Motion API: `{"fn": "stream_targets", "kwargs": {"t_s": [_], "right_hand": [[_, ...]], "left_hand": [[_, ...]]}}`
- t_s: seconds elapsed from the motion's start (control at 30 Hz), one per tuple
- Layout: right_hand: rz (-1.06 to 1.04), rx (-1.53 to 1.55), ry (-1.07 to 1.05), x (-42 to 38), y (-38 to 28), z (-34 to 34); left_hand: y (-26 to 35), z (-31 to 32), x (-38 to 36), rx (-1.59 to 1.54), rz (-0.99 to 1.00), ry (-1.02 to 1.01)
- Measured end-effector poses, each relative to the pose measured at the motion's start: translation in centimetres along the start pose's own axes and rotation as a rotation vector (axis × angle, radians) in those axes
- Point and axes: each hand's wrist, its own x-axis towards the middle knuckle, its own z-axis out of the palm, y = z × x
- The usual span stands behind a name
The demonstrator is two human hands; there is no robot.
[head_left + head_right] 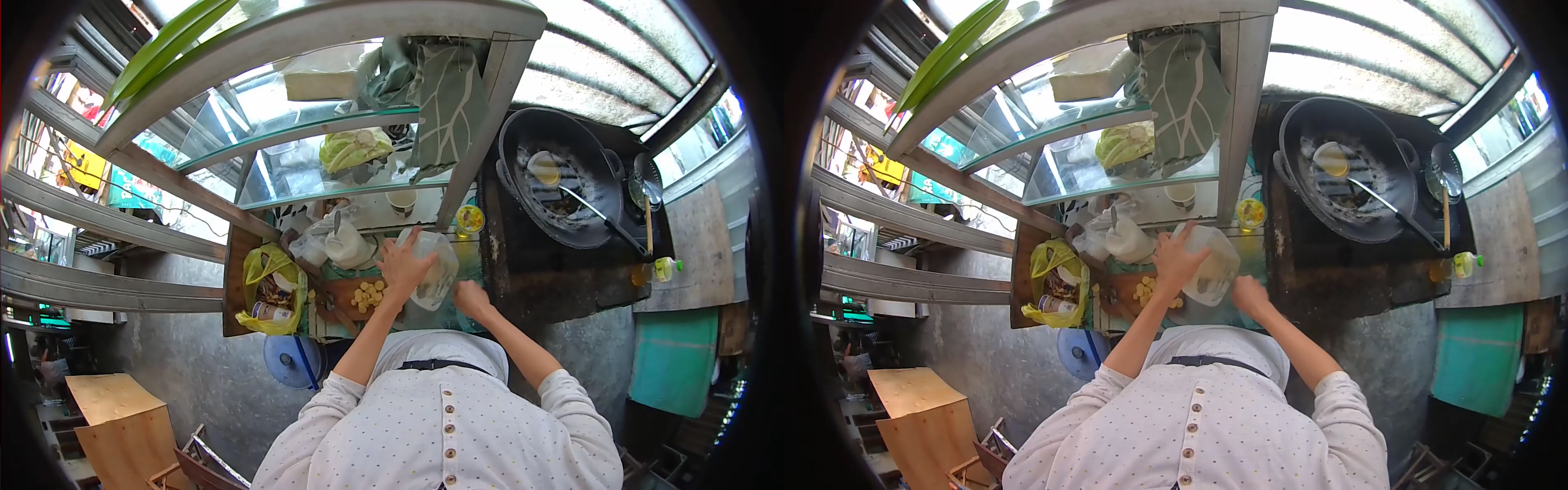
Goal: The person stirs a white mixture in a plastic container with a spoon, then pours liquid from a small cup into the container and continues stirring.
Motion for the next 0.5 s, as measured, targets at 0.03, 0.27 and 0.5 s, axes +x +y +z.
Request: {"fn": "stream_targets", "kwargs": {"t_s": [0.03, 0.27, 0.5], "right_hand": [[-0.145, -0.001, -0.137, -0.1, -0.1, 0.3], [-0.146, -0.141, -0.128, -0.8, -0.7, 0.8], [-0.170, -0.099, -0.064, -1.3, -1.3, 0.9]], "left_hand": [[0.0, 0.0, 0.3, 0.001, -0.003, -0.005], [-1.3, -0.2, 0.4, -0.129, -0.061, 0.016], [-1.5, -0.3, 0.2, -0.127, -0.111, -0.017]]}}
